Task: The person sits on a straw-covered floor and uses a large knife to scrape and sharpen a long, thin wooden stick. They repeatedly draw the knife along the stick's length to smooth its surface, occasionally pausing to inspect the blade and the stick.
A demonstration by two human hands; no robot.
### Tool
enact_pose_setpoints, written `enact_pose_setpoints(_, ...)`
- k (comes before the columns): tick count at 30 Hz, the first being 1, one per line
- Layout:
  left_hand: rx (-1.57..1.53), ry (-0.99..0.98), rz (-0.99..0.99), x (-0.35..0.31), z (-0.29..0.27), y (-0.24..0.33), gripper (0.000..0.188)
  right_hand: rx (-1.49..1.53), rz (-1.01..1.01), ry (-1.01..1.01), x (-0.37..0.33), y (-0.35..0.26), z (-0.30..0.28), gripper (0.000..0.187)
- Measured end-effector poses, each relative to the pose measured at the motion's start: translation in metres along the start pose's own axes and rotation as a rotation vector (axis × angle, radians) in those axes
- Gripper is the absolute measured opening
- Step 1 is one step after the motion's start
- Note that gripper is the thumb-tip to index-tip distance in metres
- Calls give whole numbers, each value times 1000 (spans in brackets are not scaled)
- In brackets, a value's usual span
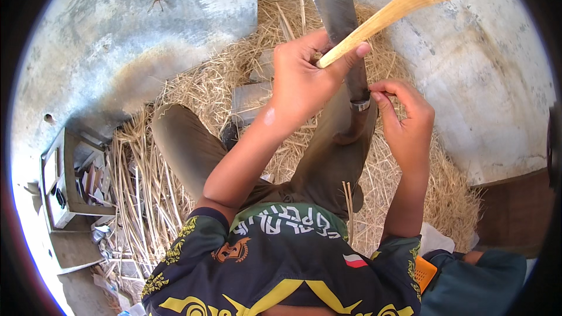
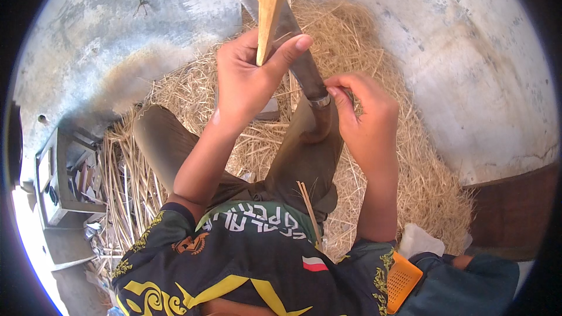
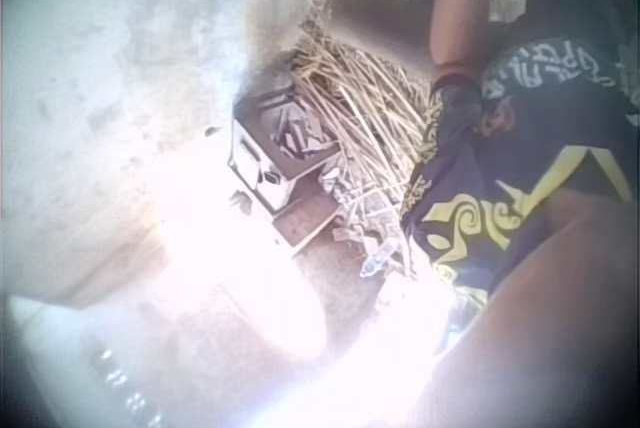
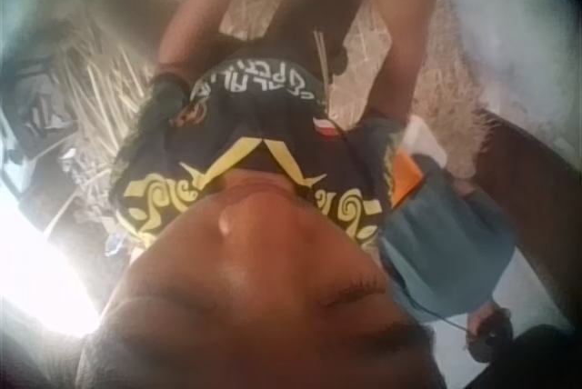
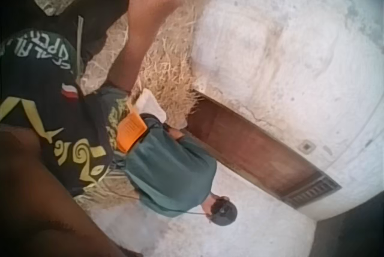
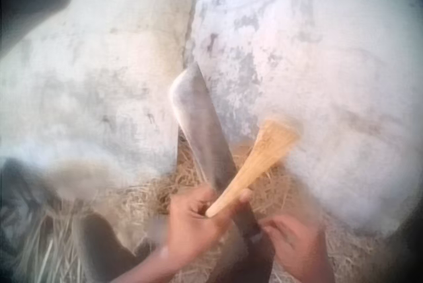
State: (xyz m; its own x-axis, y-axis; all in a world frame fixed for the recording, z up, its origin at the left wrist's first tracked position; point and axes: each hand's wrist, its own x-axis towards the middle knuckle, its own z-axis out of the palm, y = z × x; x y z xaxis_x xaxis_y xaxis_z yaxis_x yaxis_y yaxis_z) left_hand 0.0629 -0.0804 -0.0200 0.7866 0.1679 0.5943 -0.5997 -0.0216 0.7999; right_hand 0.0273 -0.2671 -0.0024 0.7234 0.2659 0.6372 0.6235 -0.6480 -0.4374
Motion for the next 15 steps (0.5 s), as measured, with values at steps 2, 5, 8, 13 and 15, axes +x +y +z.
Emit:
enact_pose_setpoints(2,-21,6,6,0,2,4,19,-29,-41,-14,3,-1,-1,10)
enact_pose_setpoints(5,87,-35,-77,1,-5,1,19,226,288,99,10,-2,0,8)
enact_pose_setpoints(8,6,17,34,2,1,3,20,291,154,31,15,-4,-17,10)
enact_pose_setpoints(13,12,2,18,2,1,6,19,30,-34,-159,17,-11,-10,9)
enact_pose_setpoints(15,-2,5,18,1,1,5,20,16,-36,-175,15,-12,-5,9)
